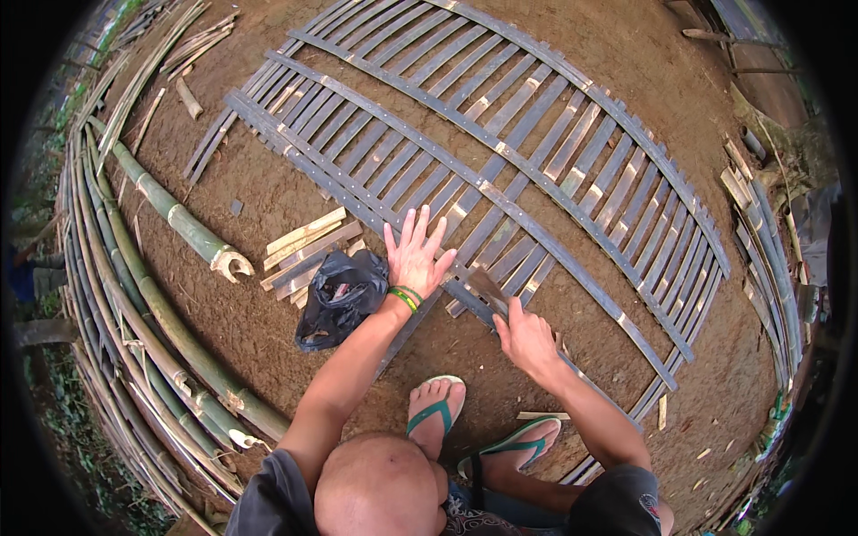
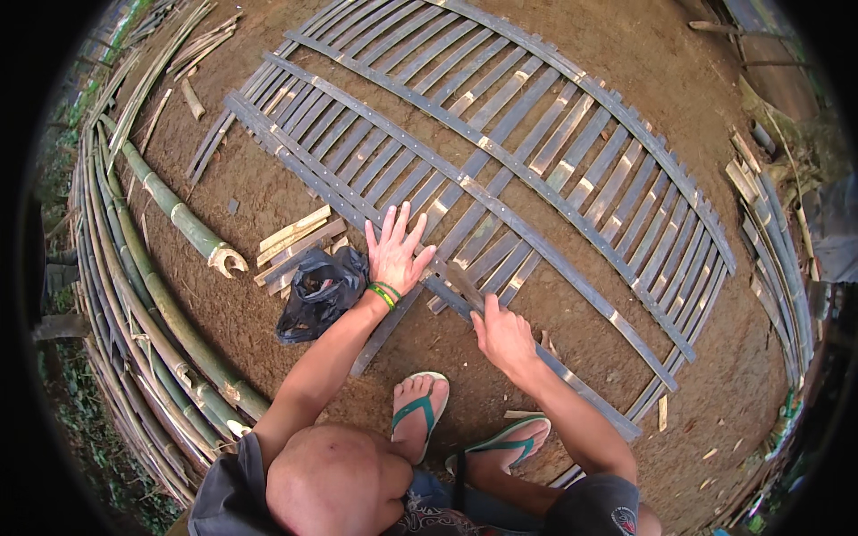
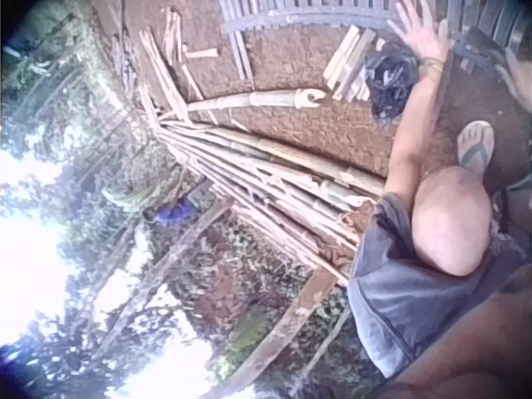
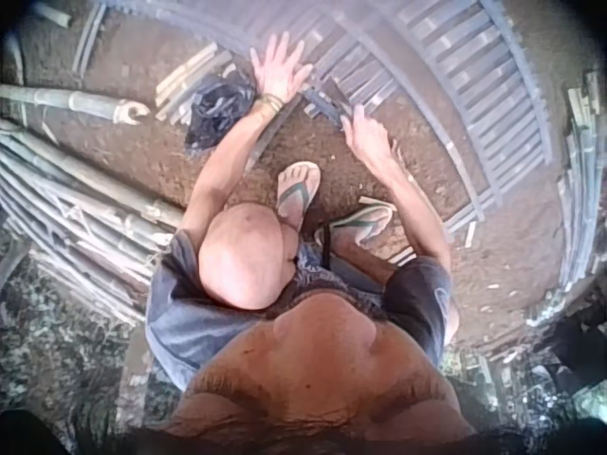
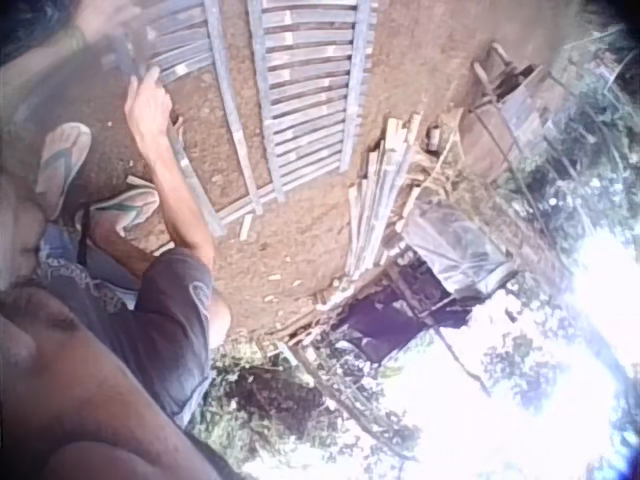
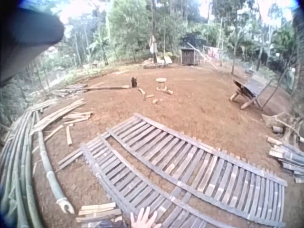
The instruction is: The person assembles a bamboo structure by arranging split bamboo strips into a grid pattern on the ground. They use an axe to hammer nails into the intersections of the strips to secure them together.
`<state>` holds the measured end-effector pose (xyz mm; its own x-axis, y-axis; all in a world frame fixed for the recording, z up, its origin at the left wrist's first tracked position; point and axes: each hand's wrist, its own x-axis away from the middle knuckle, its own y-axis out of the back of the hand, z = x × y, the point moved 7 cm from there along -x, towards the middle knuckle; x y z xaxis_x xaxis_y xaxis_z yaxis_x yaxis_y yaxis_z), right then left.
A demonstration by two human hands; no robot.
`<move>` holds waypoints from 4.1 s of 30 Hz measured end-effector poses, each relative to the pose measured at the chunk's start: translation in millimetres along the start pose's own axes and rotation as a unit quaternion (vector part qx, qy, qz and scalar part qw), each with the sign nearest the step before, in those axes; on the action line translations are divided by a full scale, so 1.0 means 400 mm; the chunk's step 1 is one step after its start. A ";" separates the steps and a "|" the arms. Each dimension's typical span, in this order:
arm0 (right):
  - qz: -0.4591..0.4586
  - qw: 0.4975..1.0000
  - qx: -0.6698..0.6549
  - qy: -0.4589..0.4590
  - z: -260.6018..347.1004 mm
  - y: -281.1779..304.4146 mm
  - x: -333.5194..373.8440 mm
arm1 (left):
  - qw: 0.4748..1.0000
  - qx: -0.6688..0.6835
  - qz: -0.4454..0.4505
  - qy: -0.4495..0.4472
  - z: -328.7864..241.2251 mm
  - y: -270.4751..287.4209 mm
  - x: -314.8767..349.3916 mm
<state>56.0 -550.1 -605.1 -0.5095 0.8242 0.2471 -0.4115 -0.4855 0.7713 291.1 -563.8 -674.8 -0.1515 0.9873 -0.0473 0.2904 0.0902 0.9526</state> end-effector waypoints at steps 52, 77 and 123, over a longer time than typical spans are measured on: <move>-0.145 0.981 -0.126 -0.038 0.052 -0.051 0.107 | 1.000 -0.008 0.004 0.004 0.010 0.002 0.016; -0.147 0.754 -0.574 -0.285 0.060 -0.194 0.064 | 1.000 -0.007 -0.005 0.002 0.002 0.003 0.011; -0.084 0.982 -0.160 -0.060 0.073 -0.017 0.007 | 1.000 -0.010 -0.005 -0.008 0.008 0.010 0.007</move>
<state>79.4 -536.0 -592.6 -0.3295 0.9198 0.2131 -0.7087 -0.3900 0.5879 294.8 -560.1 -672.0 -0.1394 0.9883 -0.0621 0.2702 0.0983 0.9578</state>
